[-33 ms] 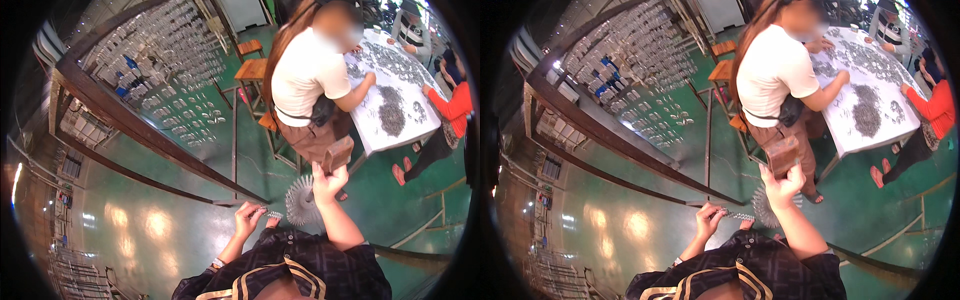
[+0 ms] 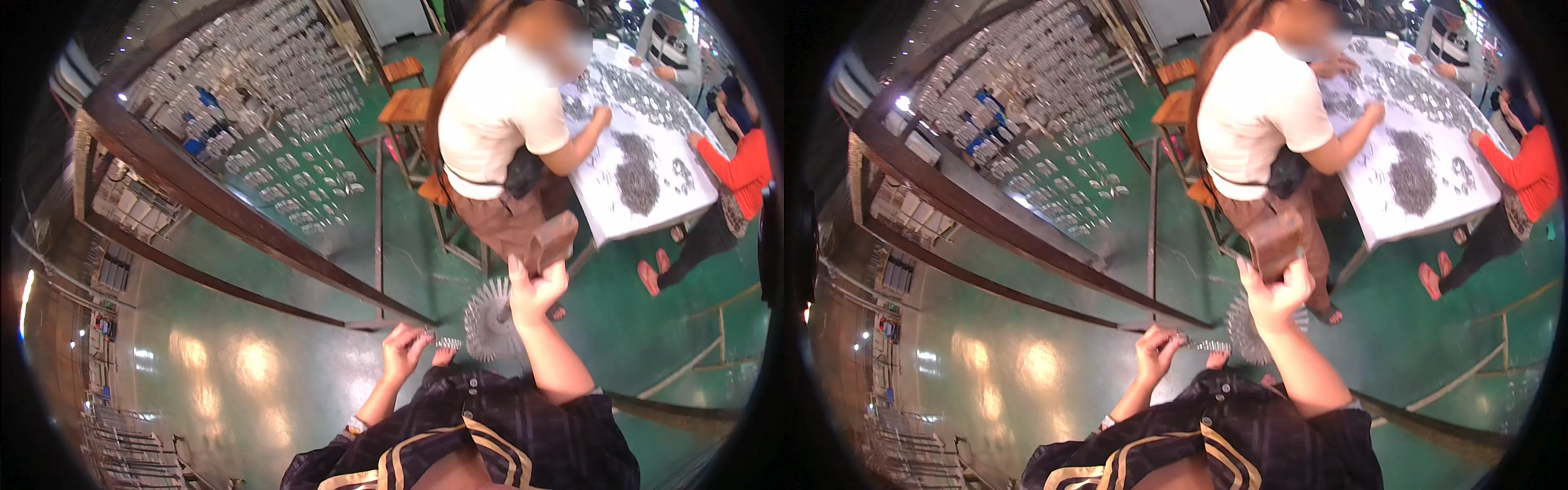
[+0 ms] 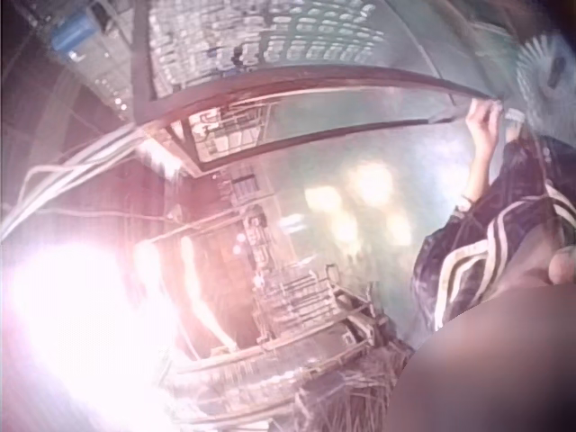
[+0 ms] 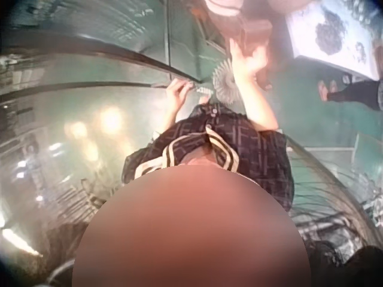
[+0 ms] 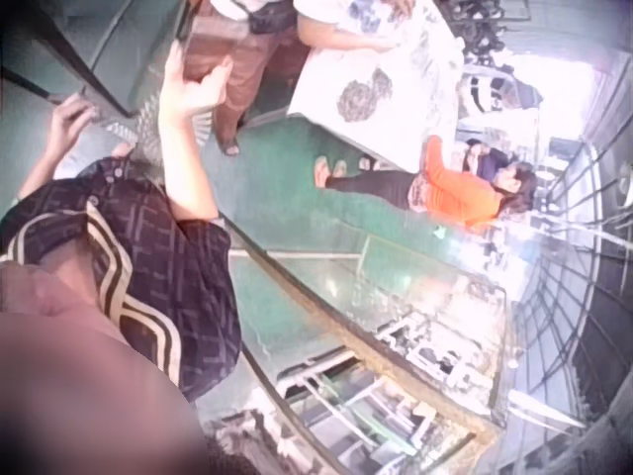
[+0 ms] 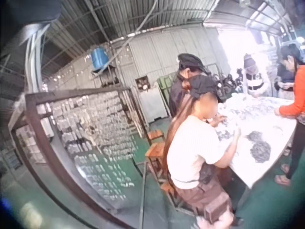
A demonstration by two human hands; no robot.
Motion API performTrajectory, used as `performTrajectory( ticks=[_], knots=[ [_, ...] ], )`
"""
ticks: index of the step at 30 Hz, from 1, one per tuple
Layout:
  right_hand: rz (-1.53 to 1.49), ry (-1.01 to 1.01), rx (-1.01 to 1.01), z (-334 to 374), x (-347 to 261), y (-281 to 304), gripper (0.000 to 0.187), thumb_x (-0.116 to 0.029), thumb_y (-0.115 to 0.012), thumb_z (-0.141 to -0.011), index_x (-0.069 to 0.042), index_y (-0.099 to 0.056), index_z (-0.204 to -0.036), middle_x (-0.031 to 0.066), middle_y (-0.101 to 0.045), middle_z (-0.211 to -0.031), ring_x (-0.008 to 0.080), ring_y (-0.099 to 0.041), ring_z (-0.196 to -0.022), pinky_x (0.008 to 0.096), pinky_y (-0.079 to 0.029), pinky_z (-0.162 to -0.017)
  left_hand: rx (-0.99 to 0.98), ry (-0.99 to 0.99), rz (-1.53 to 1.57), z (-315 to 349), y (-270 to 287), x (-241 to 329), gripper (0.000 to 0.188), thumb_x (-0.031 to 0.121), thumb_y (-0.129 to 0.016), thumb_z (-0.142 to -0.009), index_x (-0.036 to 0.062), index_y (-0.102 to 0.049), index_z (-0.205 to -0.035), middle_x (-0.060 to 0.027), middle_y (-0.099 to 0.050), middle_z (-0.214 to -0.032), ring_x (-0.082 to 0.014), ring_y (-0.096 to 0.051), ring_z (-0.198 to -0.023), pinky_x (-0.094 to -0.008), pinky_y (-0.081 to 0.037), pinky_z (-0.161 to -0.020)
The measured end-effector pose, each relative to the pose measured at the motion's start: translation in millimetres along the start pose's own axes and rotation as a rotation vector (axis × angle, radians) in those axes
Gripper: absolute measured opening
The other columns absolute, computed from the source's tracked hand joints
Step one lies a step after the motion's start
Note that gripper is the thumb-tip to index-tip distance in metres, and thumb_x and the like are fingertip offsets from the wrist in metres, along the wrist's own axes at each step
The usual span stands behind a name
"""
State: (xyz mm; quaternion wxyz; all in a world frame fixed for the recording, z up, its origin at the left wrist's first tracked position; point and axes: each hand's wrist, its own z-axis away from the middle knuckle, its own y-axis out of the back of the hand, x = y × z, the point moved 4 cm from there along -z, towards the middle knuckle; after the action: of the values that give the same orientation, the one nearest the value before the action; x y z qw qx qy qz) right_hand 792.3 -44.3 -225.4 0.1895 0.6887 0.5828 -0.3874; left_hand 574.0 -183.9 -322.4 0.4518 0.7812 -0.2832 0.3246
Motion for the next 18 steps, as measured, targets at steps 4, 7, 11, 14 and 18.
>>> performTrajectory(
  ticks=[4,7,11,14,18],
  knots=[
    [-0.094,-0.083,-0.021,-3.6,-4.3,0.7,0.043,-0.008,-0.07,-0.076,0.007,-0.049,-0.11,0.0058,-0.059,-0.097,0.0104,-0.055,-0.083,0.0231,-0.042,-0.075,-0.045,0.158,0.066,20.7,-29.2,-24.3,0.013,0.005,-0.072,-0.069,0.0001,-0.066,-0.079,-0.0054,-0.054,-0.064,-0.0133,-0.049,-0.055,-0.0259,-0.038,-0.049],
    [-0.102,-0.047,0.0,-10.8,-7.6,-0.6,0.04,-0.008,-0.07,-0.076,0.006,-0.05,-0.108,0.0045,-0.059,-0.094,0.009,-0.053,-0.08,0.0223,-0.042,-0.073,-0.033,0.041,0.104,22.9,-49.2,-43.2,0.013,0.005,-0.072,-0.07,-0.0001,-0.066,-0.08,-0.0071,-0.056,-0.067,-0.0153,-0.052,-0.056,-0.0268,-0.041,-0.051],
    [-0.114,-0.037,0.032,-12.2,-11.0,2.4,0.035,-0.01,-0.07,-0.077,0.005,-0.052,-0.103,0.0022,-0.057,-0.088,0.0074,-0.049,-0.074,0.0209,-0.04,-0.069,-0.132,0.085,0.06,33.3,-72.1,-65.2,0.014,0.004,-0.071,-0.067,0.0011,-0.066,-0.079,-0.0105,-0.057,-0.07,-0.0231,-0.057,-0.062,-0.0299,-0.046,-0.056],
    [-0.152,-0.08,0.058,-12.8,-10.1,3.9,0.032,-0.012,-0.07,-0.078,0.004,-0.052,-0.099,0.0005,-0.055,-0.084,0.0065,-0.046,-0.069,0.0198,-0.038,-0.065,-0.172,0.111,0.076,37.8,-89.9,-88.8,0.015,0.005,-0.071,-0.067,0.0007,-0.066,-0.08,-0.0104,-0.056,-0.069,-0.0241,-0.057,-0.061,-0.0307,-0.046,-0.057],
    [-0.069,-0.031,0.084,-15.0,1.3,8.8,0.029,-0.016,-0.068,-0.079,0.0,-0.052,-0.096,-0.002,-0.05,-0.076,0.0033,-0.042,-0.055,0.0168,-0.034,-0.048,-0.205,0.105,0.067,46.6,-106.8,-108.9,0.014,0.008,-0.072,-0.069,0.0011,-0.067,-0.08,-0.009,-0.058,-0.071,-0.0206,-0.057,-0.061,-0.0291,-0.046,-0.056]
  ],
)
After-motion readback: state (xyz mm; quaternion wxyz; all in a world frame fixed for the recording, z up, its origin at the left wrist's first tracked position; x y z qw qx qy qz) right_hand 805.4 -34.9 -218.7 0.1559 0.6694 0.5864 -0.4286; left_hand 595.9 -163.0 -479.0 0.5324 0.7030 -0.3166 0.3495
